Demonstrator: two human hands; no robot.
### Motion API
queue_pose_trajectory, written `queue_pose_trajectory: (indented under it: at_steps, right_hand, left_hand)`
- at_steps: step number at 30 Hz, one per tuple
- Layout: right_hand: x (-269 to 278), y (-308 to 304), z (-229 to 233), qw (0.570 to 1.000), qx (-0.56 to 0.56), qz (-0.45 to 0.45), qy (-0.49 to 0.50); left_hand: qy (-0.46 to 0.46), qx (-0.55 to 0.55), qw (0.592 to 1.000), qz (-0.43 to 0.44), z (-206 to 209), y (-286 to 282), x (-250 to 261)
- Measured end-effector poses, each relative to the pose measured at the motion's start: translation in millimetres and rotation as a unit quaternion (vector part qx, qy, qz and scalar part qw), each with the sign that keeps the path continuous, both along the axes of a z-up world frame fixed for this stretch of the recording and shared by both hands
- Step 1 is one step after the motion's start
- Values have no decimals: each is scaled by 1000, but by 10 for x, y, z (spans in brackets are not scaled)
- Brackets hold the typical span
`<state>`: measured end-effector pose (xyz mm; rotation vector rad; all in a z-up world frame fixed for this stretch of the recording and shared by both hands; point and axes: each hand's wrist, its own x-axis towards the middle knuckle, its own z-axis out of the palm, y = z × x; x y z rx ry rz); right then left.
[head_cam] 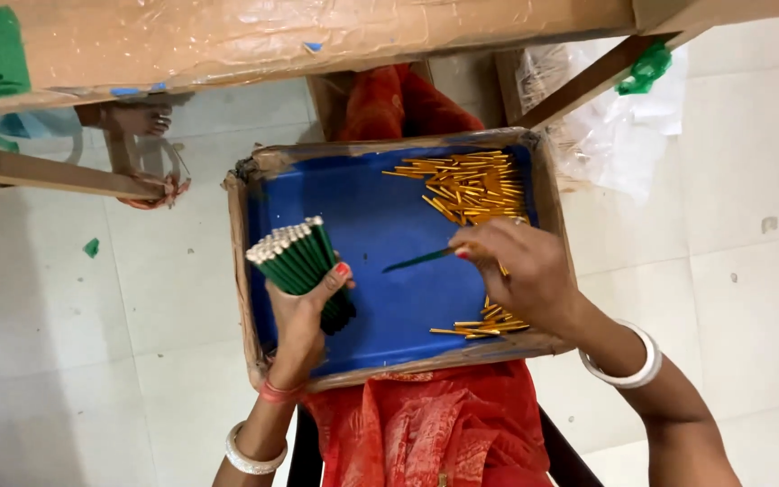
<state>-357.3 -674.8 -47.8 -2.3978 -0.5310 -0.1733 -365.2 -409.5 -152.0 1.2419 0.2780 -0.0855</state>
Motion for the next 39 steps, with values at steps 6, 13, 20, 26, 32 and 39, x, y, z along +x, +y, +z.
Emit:
queue_pose_trajectory:
  at_steps: [6, 13, 20, 26, 32, 39]
  right_hand:
    - [34, 87, -352, 990, -82, 72, -90]
    - [89, 134, -414, 995, -57, 53, -66]
    - [182, 99, -478, 1000, -9, -7, -15]
    - [594, 96, -1084, 987, 82, 21, 137]
    - [1115, 132, -1552, 978, -187, 55, -73]
    - [725, -354, -1738, 959, -261, 107, 5]
  left_hand:
    - [66, 12, 995, -72, -78, -118, -2]
    - [22, 182, 967, -178, -372, -325, -8]
    - [5, 120, 988, -95, -207, -203, 27]
    - [-4, -7, 1000, 18, -27, 51, -41]
    - [31, -62, 997, -42, -53, -209, -119]
    - [193, -18, 951, -241, -429, -512, -372]
